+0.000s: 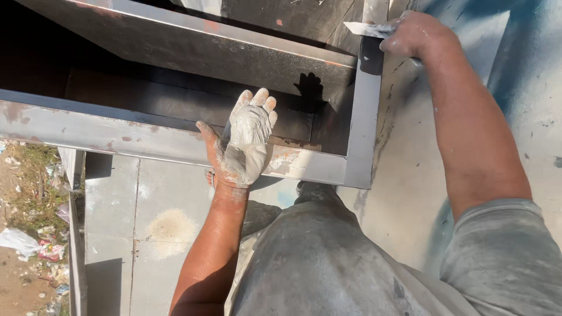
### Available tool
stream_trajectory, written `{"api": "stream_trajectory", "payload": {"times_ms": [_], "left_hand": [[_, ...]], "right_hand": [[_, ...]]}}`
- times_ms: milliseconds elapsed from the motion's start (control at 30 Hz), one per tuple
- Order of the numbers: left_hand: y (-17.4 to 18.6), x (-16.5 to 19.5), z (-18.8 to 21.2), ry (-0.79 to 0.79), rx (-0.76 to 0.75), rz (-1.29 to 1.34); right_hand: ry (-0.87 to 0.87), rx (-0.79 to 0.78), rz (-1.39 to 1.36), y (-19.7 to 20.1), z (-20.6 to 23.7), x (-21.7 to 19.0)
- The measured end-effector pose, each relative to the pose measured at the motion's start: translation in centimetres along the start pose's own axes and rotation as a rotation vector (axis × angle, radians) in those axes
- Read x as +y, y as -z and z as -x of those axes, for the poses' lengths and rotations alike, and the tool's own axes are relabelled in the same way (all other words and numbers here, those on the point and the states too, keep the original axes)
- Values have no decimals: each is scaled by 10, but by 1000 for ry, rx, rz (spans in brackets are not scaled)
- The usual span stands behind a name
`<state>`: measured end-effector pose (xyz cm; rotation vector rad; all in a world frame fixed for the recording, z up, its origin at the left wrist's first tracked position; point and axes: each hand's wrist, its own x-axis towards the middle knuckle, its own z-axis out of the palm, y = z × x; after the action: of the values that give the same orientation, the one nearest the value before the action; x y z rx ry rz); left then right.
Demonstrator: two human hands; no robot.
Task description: The person scoops a gray compound from a tray and applies it to the edges and corners of a metal frame using a trowel. They smooth the compound along the seams and wipe excess material from the trowel onto the frame.
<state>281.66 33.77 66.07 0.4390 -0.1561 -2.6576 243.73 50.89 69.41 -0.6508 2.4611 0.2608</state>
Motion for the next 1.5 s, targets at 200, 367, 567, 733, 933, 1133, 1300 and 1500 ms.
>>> {"api": "stream_trajectory", "payload": {"times_ms": [200,367,567,733,933,1133,1300,1500], "left_hand": [[5,5,-10,196,-68,110],[16,-2,-14,270,-141,86],[20,2,-10,389,-160,34],[17,3,-11,497,-154,-11],[6,26,-6,525,-29,-57],[11,114,-1,403,63,-191],[26,172,-11,395,124,-223],[35,201,-24,478,120,-197]], "right_hand": [[-108,-183,59,-53,111,-9],[-206,-319,48,-86,242,-42],[-238,-450,-147,-154,380,-99],[-427,0,-503,-139,415,-138],[-186,367,-310,-128,357,-148],[-218,239,-233,-162,306,-135],[-265,256,-271,-163,329,-151],[-199,329,-419,-165,377,-196]]}}
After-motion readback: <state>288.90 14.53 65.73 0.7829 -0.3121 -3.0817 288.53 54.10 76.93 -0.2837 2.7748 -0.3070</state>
